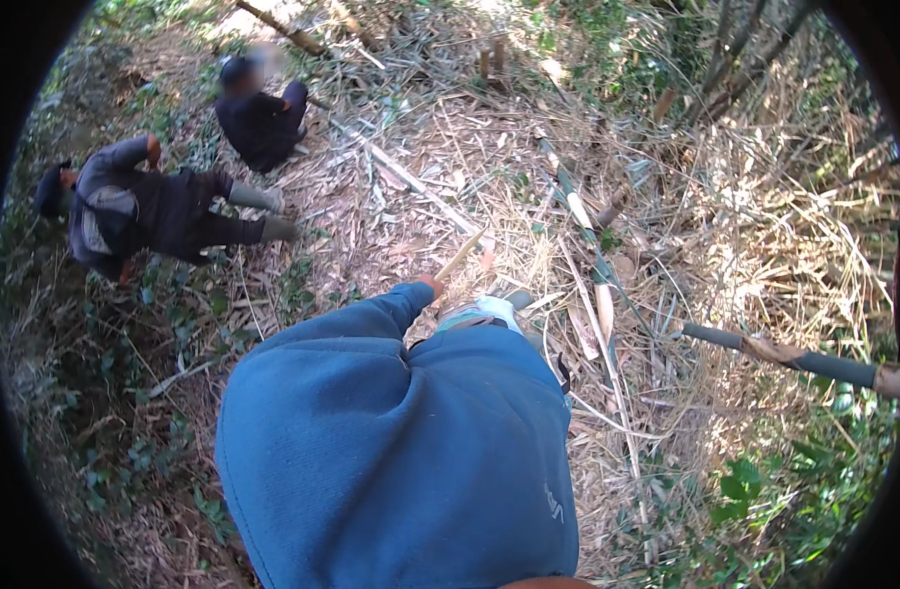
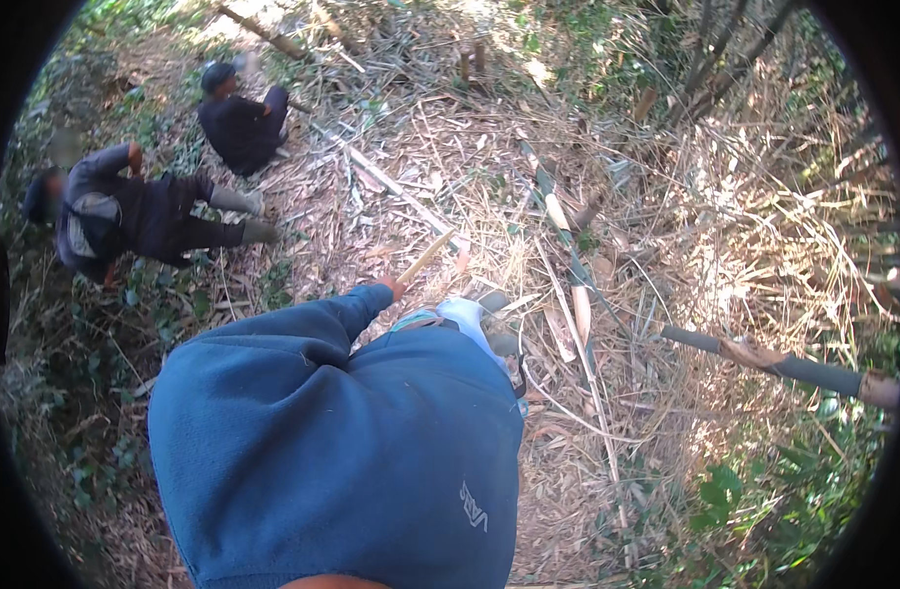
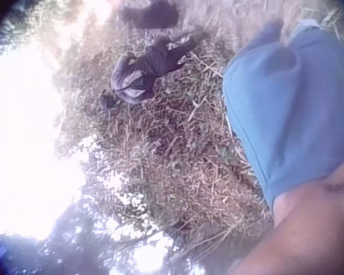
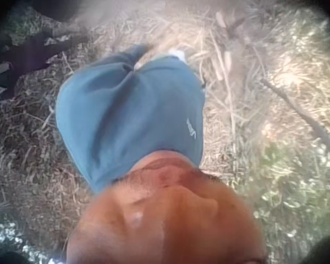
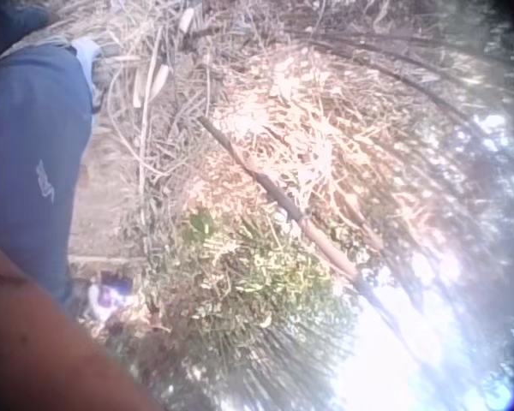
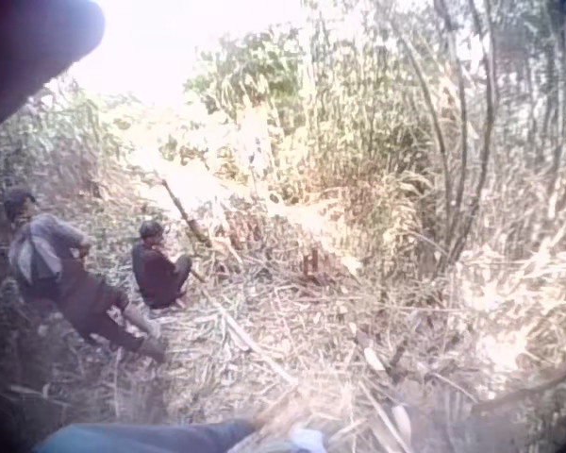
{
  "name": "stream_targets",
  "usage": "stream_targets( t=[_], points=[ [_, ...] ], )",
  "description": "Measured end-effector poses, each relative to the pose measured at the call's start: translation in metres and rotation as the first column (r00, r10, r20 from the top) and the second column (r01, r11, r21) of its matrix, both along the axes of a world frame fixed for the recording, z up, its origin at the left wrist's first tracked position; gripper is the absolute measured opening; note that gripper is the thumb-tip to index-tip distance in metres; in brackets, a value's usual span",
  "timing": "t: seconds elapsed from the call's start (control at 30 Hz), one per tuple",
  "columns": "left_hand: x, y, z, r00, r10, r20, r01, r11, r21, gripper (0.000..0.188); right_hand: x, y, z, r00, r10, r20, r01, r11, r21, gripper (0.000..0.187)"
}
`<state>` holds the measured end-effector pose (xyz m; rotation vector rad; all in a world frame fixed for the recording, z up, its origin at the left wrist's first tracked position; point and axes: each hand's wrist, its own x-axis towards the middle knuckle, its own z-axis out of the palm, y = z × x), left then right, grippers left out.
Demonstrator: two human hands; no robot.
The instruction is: The person uses a machete to repeatedly scrape and sharpen a long, thin wooden stick held in the left hand. The person rotates the stick to work on different sides while standing in a wooded area.
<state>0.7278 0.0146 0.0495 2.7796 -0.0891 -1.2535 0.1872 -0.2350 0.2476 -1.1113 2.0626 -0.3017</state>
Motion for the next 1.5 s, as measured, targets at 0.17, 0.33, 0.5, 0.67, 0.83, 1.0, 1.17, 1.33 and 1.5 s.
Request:
stream_targets(
  t=[0.17,0.33,0.5,0.67,0.83,1.0,1.17,1.33,1.5],
  points=[
    [-0.046,0.066,0.008,0.990,0.127,-0.065,-0.122,0.990,0.077,0.051,0.023,-0.048,0.001,0.983,0.185,-0.004,-0.185,0.982,-0.036,0.050],
    [-0.062,0.053,0.032,0.944,0.324,-0.055,-0.323,0.946,0.037,0.051,0.048,-0.068,-0.007,0.953,0.302,0.009,-0.301,0.952,-0.050,0.050],
    [-0.052,0.020,0.071,0.940,0.340,0.004,-0.338,0.934,-0.112,0.055,0.064,-0.077,-0.012,0.933,0.361,0.010,-0.359,0.931,-0.069,0.051],
    [-0.040,0.008,0.109,0.939,0.343,0.013,-0.335,0.923,-0.190,0.056,0.069,-0.081,-0.014,0.924,0.383,0.014,-0.380,0.920,-0.097,0.052],
    [-0.048,0.025,0.103,0.941,0.338,0.017,-0.331,0.931,-0.155,0.055,0.072,-0.081,-0.014,0.922,0.386,0.024,-0.380,0.917,-0.125,0.054],
    [-0.050,0.031,0.103,0.954,0.298,-0.015,-0.298,0.954,-0.026,0.056,0.069,-0.075,-0.013,0.929,0.370,0.013,-0.363,0.919,-0.153,0.055],
    [-0.040,0.031,0.088,0.976,0.209,0.055,-0.208,0.978,-0.012,0.053,0.057,-0.056,-0.009,0.939,0.343,0.014,-0.336,0.925,-0.175,0.057],
    [-0.013,-0.001,0.068,0.994,0.047,0.094,-0.025,0.976,-0.218,0.048,0.035,0.000,0.010,0.969,0.247,0.006,-0.239,0.944,-0.229,0.059],
    [0.002,-0.095,0.118,0.917,-0.034,-0.398,-0.239,0.754,-0.612,0.038,0.048,0.054,0.017,0.948,0.315,-0.051,-0.301,0.830,-0.469,0.062]
  ],
)
